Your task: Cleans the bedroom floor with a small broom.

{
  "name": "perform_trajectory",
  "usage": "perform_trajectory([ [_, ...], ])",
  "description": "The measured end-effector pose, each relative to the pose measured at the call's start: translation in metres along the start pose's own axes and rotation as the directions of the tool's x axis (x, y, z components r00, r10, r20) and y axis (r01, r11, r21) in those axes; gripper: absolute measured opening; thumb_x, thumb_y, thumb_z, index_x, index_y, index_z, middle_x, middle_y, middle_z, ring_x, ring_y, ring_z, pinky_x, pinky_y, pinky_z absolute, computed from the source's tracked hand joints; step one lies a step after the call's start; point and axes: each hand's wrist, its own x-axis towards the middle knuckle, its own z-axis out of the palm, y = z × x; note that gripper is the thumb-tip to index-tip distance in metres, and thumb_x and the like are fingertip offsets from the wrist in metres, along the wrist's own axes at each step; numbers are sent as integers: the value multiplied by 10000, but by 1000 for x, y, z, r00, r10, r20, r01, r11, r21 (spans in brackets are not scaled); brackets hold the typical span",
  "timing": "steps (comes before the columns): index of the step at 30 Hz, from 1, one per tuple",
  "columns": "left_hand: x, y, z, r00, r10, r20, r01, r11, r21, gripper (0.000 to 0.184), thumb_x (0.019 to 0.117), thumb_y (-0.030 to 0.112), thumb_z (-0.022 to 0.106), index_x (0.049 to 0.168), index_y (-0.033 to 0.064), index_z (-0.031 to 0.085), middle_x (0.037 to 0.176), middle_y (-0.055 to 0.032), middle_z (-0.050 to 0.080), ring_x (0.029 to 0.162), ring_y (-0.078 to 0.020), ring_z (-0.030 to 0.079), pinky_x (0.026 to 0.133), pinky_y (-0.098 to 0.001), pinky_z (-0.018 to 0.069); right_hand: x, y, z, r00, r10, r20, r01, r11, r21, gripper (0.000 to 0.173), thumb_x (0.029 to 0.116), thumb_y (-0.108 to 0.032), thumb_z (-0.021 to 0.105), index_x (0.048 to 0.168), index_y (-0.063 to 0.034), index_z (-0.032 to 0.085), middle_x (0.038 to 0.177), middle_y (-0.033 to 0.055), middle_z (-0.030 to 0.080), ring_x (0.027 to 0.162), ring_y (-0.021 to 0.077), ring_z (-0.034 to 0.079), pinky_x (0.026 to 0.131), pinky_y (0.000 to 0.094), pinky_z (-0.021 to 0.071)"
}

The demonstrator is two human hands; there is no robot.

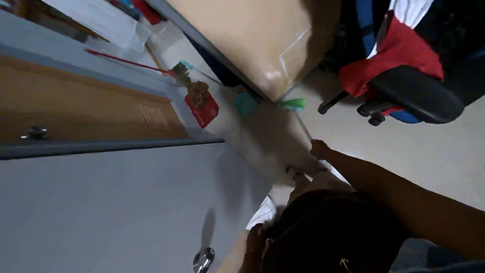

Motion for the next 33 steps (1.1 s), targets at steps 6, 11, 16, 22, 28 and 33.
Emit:
perform_trajectory([
  [6,22,-34,-21,999,16,-43,-21,993,-118,438,1070,259,545,1414,-10,566,1327,-244,643,1266,-371,607,1115,-527,440,-33,6,-32,995,87,-49,-65,935,348,578,993,-114,646,1539,-111,454,962,137,615,609,152,487,559,331,452],
  [11,46,-57,-31,1000,-2,-23,-2,979,-202,437,1075,246,543,1405,-40,560,1329,-261,638,1275,-383,601,1118,-523,435,-64,-1,-17,970,191,-148,-158,966,205,470,1006,-76,590,1459,-20,480,1063,230,599,698,262,596,644,433,530],
  [16,59,-61,-49,996,-25,83,34,993,-109,450,1077,276,532,1428,-6,553,1349,-239,634,1289,-359,597,1125,-510,431,-23,-62,31,969,243,-44,-224,940,257,251,989,-106,610,1186,48,588,905,136,588,681,194,572,656,379,519],
  [22,66,-58,-69,995,58,79,-45,986,-162,437,1079,251,533,1415,-27,553,1342,-265,624,1283,-383,591,1123,-515,426,-17,-75,26,988,152,21,-142,859,492,314,1034,-124,567,1339,-52,561,791,13,547,522,72,451,474,235,406],
  [28,71,-67,-57,995,83,51,-63,947,-314,443,1082,250,529,1426,-29,541,1349,-265,619,1273,-371,601,1115,-503,437,-87,-24,29,962,244,-124,-221,959,175,436,1016,-84,591,1436,-6,505,937,176,598,628,211,544,597,392,503],
  [33,62,-91,-11,994,85,63,-63,956,-287,418,1083,235,519,1389,-45,574,1402,-261,589,1337,-390,549,1163,-528,388,-84,-63,33,953,296,-58,-290,952,95,178,1016,-115,613,1050,52,663,847,98,610,676,142,535,673,328,479],
])
